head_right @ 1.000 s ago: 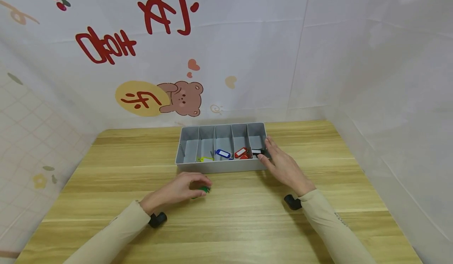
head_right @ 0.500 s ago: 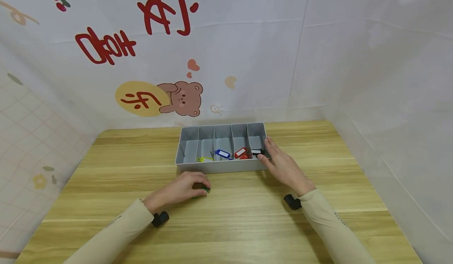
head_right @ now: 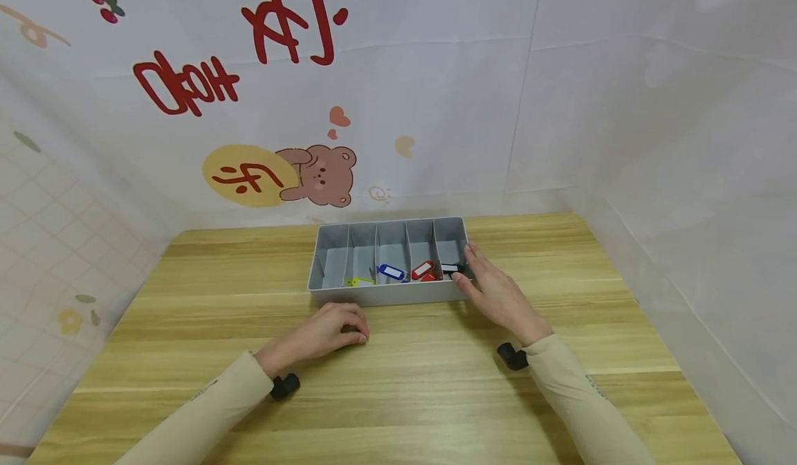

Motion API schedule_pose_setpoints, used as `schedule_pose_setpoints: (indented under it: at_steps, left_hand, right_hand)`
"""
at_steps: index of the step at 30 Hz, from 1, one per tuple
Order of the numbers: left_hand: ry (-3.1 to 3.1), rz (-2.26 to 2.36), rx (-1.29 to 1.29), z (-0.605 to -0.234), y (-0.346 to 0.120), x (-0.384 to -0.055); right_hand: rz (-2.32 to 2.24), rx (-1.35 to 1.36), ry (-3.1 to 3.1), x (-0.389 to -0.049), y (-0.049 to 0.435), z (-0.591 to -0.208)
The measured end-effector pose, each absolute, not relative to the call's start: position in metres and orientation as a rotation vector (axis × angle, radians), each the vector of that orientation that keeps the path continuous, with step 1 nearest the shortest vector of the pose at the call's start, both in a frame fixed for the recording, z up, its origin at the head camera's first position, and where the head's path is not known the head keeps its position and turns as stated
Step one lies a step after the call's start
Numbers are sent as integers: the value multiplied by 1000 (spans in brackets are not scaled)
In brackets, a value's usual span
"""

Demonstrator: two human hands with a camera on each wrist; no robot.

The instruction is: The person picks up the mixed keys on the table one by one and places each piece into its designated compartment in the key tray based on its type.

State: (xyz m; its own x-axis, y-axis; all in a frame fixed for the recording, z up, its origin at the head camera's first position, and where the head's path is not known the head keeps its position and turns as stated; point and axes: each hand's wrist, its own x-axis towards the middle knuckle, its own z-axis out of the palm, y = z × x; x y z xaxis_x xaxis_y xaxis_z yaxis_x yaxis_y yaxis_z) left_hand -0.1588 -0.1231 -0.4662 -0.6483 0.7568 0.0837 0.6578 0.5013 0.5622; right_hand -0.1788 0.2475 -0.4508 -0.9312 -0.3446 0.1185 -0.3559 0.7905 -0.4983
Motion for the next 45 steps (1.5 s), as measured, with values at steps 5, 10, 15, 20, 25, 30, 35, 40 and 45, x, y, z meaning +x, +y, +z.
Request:
schedule_pose_setpoints:
  at_steps: [5, 10, 15, 20, 25, 30, 35, 40, 45]
  left_hand:
    - [2593, 917, 1210, -461, -126, -154]
    - [2603, 1074, 1202, -453, -129, -149]
    - [2627, 1220, 1147, -444, -130, -146]
    - [2605, 1325, 1111, -435, -130, -144]
    - [2605, 1404, 1106, -430, -132, -143]
    - [2652, 1480, 1090, -423, -137, -143]
    - [2730, 1552, 974, -416, -140, -144]
    - [2782, 1636, 846, -410, -141, -144]
    - [2820, 1778, 797, -409, -141, -148]
  right_hand:
    - [836, 578, -2951, -178, 247, -451]
    - [832, 573, -2951, -177, 247, -451]
    - [830, 570, -2946, -177, 247, -451]
    - [830, 570, -2946, -177, 247, -451]
    - [833, 570, -2952, -177, 247, -451]
    - [833, 566, -2950, -177, 247, -450]
    - [830, 567, -2948, -177, 248, -450]
    - [831, 568, -2947, -178, 248, -451]
    - [842, 568, -2949, -178, 248, -452]
